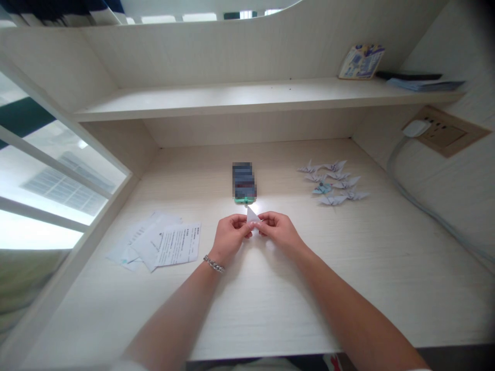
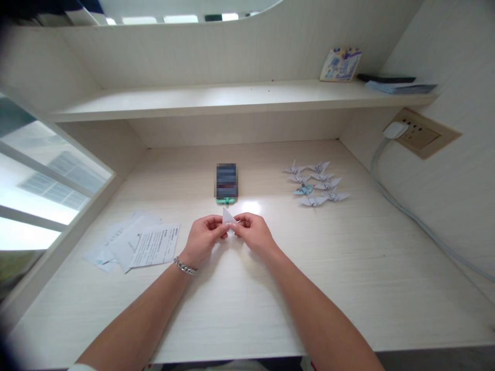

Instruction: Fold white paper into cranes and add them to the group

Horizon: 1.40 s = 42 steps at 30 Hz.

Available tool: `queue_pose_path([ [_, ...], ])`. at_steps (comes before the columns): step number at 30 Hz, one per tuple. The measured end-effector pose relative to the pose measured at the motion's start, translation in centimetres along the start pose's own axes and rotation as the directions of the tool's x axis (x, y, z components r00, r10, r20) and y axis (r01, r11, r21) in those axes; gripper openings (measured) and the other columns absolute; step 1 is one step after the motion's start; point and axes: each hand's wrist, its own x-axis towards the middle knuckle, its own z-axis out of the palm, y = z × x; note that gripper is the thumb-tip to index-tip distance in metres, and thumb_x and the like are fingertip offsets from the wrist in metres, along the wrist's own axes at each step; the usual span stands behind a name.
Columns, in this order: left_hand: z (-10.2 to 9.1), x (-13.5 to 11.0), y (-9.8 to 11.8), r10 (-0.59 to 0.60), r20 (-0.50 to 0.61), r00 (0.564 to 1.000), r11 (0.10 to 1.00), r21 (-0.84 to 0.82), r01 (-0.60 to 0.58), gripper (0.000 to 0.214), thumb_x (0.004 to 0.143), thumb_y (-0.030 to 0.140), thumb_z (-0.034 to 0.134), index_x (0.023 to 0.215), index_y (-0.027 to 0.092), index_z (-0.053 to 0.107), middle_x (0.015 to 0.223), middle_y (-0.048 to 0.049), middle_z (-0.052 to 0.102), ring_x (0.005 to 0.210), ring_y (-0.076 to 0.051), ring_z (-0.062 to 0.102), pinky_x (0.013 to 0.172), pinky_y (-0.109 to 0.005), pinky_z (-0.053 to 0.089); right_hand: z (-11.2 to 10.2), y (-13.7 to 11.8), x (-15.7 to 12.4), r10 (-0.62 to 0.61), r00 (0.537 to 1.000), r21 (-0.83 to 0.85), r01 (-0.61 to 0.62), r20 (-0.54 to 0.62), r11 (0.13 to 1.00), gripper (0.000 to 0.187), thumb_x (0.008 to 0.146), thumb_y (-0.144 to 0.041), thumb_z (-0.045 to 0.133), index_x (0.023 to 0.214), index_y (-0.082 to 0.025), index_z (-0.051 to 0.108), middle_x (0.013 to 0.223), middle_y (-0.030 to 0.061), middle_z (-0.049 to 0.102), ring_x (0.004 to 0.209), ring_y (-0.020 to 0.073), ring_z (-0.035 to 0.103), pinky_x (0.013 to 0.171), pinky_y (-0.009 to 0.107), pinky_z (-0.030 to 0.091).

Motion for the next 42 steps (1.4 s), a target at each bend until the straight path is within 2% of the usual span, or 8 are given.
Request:
queue_pose_path([
  [4, 0.07, -0.07, -0.15, -0.006, -0.048, 0.999, 0.999, -0.041, 0.004, 0.034, 0.059, 0.033, 0.072, 0.084, 0.011, 0.063, 0.062, -0.0046, 0.064, 0.051, -0.012, 0.056, 0.050, -0.023, 0.044, -0.12, -0.11, -0.08, -0.002, 0.995, -0.014, 0.003, 0.096, 1.000, 0.030, 0.064, -0.037, 0.066, 0.082, -0.014, 0.062, 0.064, 0.0020, 0.061, 0.057, 0.0128, 0.054, 0.054, 0.025, 0.042],
  [8, 0.16, -0.30, -0.34, 0.022, -0.096, 0.995, 0.997, -0.073, -0.029, 0.040, 0.058, 0.034, 0.072, 0.090, 0.014, 0.057, 0.058, -0.0012, 0.063, 0.052, -0.013, 0.059, 0.054, -0.024, 0.047, -0.11, -0.31, -0.19, -0.041, 0.999, -0.022, 0.042, 0.016, 0.999, 0.034, 0.065, -0.035, 0.066, 0.092, -0.015, 0.059, 0.060, -0.0005, 0.058, 0.057, 0.0134, 0.055, 0.055, 0.026, 0.043],
  [12, 0.07, -0.47, -0.23, 0.061, -0.127, 0.990, 0.998, -0.024, -0.065, 0.039, 0.060, 0.036, 0.071, 0.089, 0.016, 0.055, 0.057, -0.0006, 0.063, 0.051, -0.013, 0.059, 0.052, -0.024, 0.047, 0.11, -0.21, -0.22, -0.121, 0.989, -0.008, 0.121, -0.081, 0.993, 0.032, 0.067, -0.033, 0.064, 0.095, -0.016, 0.060, 0.070, 0.0032, 0.062, 0.067, 0.0156, 0.058, 0.059, 0.027, 0.044],
  [17, 0.15, -0.58, -0.01, 0.105, -0.099, 0.990, 0.994, -0.016, -0.107, 0.033, 0.063, 0.034, 0.070, 0.085, 0.014, 0.056, 0.062, -0.0036, 0.065, 0.058, -0.015, 0.062, 0.057, -0.027, 0.051, 0.27, -0.03, -0.21, -0.131, 0.982, 0.030, 0.136, -0.137, 0.990, 0.029, 0.068, -0.033, 0.064, 0.091, -0.016, 0.062, 0.067, 0.0032, 0.062, 0.064, 0.0152, 0.057, 0.059, 0.027, 0.044],
  [24, 0.17, -0.49, -0.14, 0.132, -0.064, 0.989, 0.985, -0.101, -0.138, 0.031, 0.063, 0.027, 0.070, 0.087, 0.013, 0.057, 0.076, -0.0066, 0.066, 0.067, -0.017, 0.063, 0.065, -0.032, 0.053, 0.31, -0.34, -0.34, -0.114, 0.978, 0.040, 0.122, -0.173, 0.992, 0.031, 0.066, -0.036, 0.065, 0.090, -0.016, 0.062, 0.065, 0.0039, 0.064, 0.060, 0.0151, 0.058, 0.054, 0.026, 0.044],
  [30, 0.04, -0.39, -0.22, 0.132, -0.062, 0.989, 0.985, -0.108, -0.138, 0.027, 0.064, 0.025, 0.069, 0.085, 0.013, 0.057, 0.073, -0.0052, 0.065, 0.065, -0.016, 0.062, 0.062, -0.030, 0.053, 0.25, -0.26, -0.27, -0.117, 0.980, 0.068, 0.129, -0.159, 0.989, 0.030, 0.063, -0.037, 0.067, 0.085, -0.017, 0.062, 0.063, 0.0034, 0.064, 0.058, 0.0154, 0.059, 0.051, 0.025, 0.043],
  [35, 0.11, -0.39, -0.06, 0.121, -0.047, 0.992, 0.986, -0.111, -0.126, 0.025, 0.064, 0.024, 0.069, 0.084, 0.013, 0.057, 0.073, -0.0045, 0.065, 0.064, -0.015, 0.062, 0.062, -0.029, 0.053, 0.30, 0.04, -0.10, -0.159, 0.973, 0.094, 0.176, -0.165, 0.980, 0.022, 0.062, -0.030, 0.068, 0.080, -0.017, 0.063, 0.065, 0.0018, 0.063, 0.058, 0.0142, 0.059, 0.052, 0.025, 0.044],
  [42, 0.09, -0.36, -0.20, 0.121, -0.032, 0.992, 0.985, -0.123, -0.124, 0.024, 0.064, 0.023, 0.069, 0.084, 0.013, 0.058, 0.073, -0.0048, 0.064, 0.064, -0.014, 0.062, 0.061, -0.028, 0.052, 0.32, 0.04, -0.05, -0.186, 0.968, 0.104, 0.205, -0.168, 0.973, 0.021, 0.064, -0.026, 0.067, 0.083, -0.017, 0.064, 0.074, 0.0032, 0.064, 0.060, 0.0130, 0.057, 0.052, 0.025, 0.045],
])
